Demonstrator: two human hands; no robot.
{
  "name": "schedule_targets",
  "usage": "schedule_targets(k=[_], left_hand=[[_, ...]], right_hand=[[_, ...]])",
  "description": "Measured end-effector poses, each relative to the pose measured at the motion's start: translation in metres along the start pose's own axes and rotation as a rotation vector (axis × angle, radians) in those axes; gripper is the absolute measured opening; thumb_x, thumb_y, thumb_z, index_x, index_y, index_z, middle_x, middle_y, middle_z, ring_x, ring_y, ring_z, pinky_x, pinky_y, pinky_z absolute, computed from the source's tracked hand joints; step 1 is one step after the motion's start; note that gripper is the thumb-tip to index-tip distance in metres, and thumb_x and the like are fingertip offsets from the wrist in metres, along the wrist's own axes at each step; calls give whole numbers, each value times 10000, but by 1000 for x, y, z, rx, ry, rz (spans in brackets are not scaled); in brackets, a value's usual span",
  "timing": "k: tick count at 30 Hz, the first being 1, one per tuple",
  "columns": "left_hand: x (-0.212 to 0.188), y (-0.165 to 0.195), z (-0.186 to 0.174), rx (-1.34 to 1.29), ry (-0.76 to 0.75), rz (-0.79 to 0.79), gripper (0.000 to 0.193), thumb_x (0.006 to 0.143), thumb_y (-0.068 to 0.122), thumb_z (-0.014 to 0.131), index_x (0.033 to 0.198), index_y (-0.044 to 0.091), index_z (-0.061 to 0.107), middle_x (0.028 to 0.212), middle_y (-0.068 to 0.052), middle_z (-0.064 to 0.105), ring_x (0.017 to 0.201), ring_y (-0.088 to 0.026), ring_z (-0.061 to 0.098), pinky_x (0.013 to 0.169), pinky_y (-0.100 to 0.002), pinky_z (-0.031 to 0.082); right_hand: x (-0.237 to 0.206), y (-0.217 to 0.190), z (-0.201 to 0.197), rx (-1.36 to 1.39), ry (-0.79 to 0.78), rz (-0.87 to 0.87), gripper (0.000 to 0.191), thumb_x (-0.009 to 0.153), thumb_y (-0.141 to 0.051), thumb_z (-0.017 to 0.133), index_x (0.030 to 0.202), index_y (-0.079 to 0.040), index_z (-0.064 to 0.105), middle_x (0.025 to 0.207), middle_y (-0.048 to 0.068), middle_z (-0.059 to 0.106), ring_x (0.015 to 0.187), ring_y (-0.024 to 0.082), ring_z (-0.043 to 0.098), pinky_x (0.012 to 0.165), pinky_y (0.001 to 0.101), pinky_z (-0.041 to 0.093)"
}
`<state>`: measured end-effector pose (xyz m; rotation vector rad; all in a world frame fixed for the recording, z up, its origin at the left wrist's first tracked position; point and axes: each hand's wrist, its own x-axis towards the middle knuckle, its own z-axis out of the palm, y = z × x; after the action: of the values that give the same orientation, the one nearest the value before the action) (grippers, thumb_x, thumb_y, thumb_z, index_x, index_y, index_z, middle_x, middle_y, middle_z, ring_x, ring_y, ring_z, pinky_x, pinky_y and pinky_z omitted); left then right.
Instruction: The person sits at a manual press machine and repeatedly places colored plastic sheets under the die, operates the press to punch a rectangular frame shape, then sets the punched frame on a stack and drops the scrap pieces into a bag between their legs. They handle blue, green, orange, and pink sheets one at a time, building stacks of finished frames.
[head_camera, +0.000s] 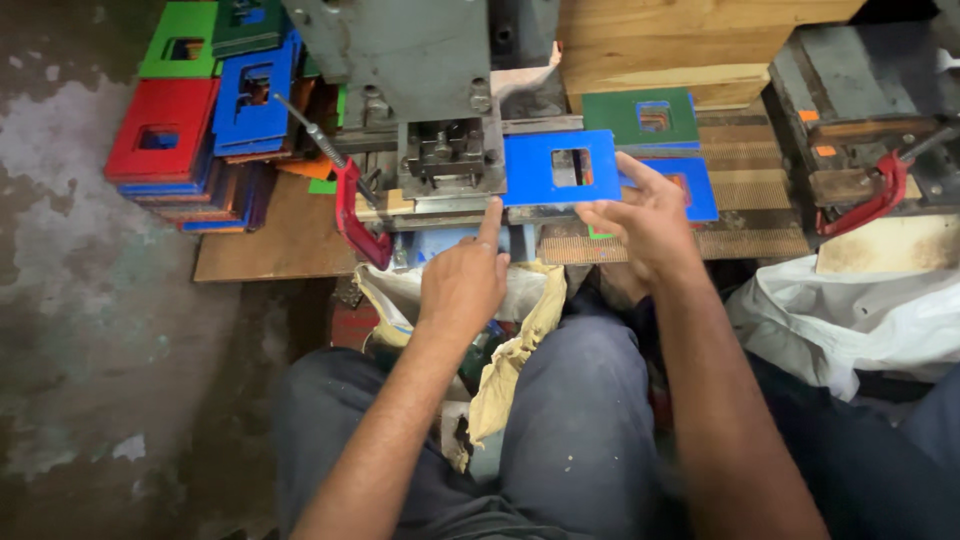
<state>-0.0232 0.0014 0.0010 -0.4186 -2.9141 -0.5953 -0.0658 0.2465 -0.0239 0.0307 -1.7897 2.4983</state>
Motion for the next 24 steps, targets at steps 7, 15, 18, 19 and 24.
schedule_targets(k=[7,15,18,19,24], left_hand=[[1,-1,1,33,-50,6,790,894,268,708,1562,58,342,828,-172,722,727,-371,709,673,-494,564],[2,7,4,83,-85,0,884,822,146,681,1518,-170,238,718,-165,724,637,-330,722,597,-455,584],[3,2,2,108,-90,-41,893,791,89,651,1486,-248,203,708,-183,723,612,-324,726,581,-440,591],[2,-2,0,104,-90,-59,896,792,87,645,1480,-263,189,705,-190,722,604,-328,726,578,-440,591],[-4,-27,-10,124,-92,-139,921,792,78,628,1484,-276,135,716,-205,724,622,-343,728,605,-456,594]], right_hand=[[-2,-2,-7,-391,97,-59,532,863,57,740,1376,94,604,1049,118,751,834,117,703,679,244,571],[-4,-3,0,-609,91,-220,452,876,20,820,1305,83,693,851,-61,581,731,13,486,610,186,412],[-1,0,21,-789,104,-244,443,843,-10,842,1259,67,710,752,-39,566,665,25,463,567,210,405],[-1,2,30,-813,102,-253,453,826,-23,854,1249,59,712,732,-24,571,653,32,467,565,217,412],[-1,10,72,-1058,83,-398,448,764,-69,906,1159,51,732,716,102,588,623,143,516,603,302,445]])
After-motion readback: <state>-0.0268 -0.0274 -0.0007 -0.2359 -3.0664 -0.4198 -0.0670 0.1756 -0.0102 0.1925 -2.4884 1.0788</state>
